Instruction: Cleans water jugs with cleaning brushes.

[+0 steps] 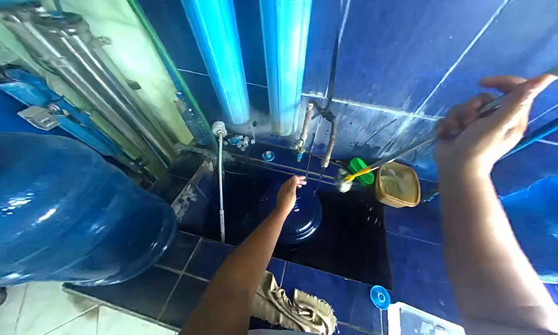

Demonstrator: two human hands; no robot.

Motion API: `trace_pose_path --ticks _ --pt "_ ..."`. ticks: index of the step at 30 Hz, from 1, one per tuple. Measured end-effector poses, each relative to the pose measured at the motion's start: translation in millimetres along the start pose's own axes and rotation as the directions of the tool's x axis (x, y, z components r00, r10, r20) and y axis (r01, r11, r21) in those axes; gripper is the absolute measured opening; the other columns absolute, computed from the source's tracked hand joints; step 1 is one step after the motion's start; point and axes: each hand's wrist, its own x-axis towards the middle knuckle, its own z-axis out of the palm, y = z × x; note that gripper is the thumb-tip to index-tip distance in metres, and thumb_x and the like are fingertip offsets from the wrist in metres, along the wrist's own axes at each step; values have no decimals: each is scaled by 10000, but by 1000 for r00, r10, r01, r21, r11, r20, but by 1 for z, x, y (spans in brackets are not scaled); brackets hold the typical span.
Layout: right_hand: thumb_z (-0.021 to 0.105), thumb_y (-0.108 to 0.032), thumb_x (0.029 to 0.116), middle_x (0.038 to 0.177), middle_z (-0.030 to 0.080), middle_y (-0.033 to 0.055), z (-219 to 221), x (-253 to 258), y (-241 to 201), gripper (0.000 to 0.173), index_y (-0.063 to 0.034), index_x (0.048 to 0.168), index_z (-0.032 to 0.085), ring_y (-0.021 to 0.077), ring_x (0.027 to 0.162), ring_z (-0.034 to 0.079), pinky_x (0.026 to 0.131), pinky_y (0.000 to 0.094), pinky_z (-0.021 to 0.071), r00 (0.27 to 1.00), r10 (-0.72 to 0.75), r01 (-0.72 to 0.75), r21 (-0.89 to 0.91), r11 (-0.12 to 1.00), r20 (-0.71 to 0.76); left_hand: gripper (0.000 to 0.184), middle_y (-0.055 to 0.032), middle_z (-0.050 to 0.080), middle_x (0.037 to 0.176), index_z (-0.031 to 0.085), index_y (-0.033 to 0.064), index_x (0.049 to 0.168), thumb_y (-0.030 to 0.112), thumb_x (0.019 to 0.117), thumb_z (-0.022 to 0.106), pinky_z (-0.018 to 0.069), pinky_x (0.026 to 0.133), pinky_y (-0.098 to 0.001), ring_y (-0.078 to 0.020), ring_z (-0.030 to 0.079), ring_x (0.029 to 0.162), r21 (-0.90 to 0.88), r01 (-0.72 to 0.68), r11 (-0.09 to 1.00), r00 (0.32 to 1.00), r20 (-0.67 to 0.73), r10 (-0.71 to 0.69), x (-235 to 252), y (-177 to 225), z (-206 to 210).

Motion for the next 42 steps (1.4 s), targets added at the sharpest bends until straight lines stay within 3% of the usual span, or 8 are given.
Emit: trace_pose_path --ticks 8,11,15,20,25,32,38,42 --pt "176 -391 1124 576 453 -98 138 -92 46 513 -133 1065 615 41 430 418 427 222 428 989 60 -69 65 995 134 732 -168 725 1037 689 -60 1108 349 1127 82 530 951 -394 -197 674 1002 -397 98 913 984 -100 -149 6 -4 -1" --pt "178 -447 1111 596 419 -95 149 -122 75 514 -172 1132 612 33 437 397 439 201 413 977 148 -143 -41 989 156 418 -193 692 1223 624 -66 1286 214 1088 386 489 1075 -404 -229 644 1187 -292 40 956 999 29 -33 1 -23 -13" --pt "22 -520 1075 695 560 -56 152 -160 135 710 -107 1047 599 104 662 584 719 346 556 899 413 -405 -84 910 145 896 -178 588 1423 460 24 1491 331 765 888 503 1090 -440 -266 600 1283 -122 80 989 986 158 -60 -7 -41 -17" --pt "30 -418 1101 1308 651 153 139 -174 152 764 78 1190 604 207 1200 618 1027 381 503 365 800 -667 -467 581 476 747 -222 591 1402 508 63 1476 201 815 829 495 1053 -562 -364 603 1262 121 110 987 904 400 -150 -2 -13 -36" --pt "723 -179 949 1626 401 83 139 -129 61 760 -223 1611 352 293 1429 466 1122 517 426 -305 934 214 -943 256 185 596 -169 646 1320 634 56 1312 155 762 841 483 1069 -529 -318 605 1254 79 -113 990 908 412 71 -25 -29 -63" --pt "521 -137 1039 1228 662 295 213 -166 72 287 0 1235 679 505 1170 618 929 695 477 346 937 819 -470 -330 -55 637 -186 651 1309 598 64 1354 107 758 819 459 1025 -628 -368 611 1232 175 -66 982 846 532 -38 -12 -3 -47" --pt "442 -325 1098 1271 686 200 149 -152 87 380 -368 1443 594 453 1185 632 955 683 477 253 961 787 -602 -135 115 639 -167 673 1283 619 96 1340 170 745 839 470 1033 -613 -350 629 1211 157 -52 986 877 480 -30 -11 -22 -72" --pt "510 -344 1072 1313 661 223 197 -133 89 351 -133 1259 719 457 1266 585 1004 708 434 136 984 820 -543 -179 -118 672 -168 675 1276 590 82 1369 154 747 833 416 1054 -634 -352 621 1217 201 -101 974 815 579 -35 -29 -1 -47"
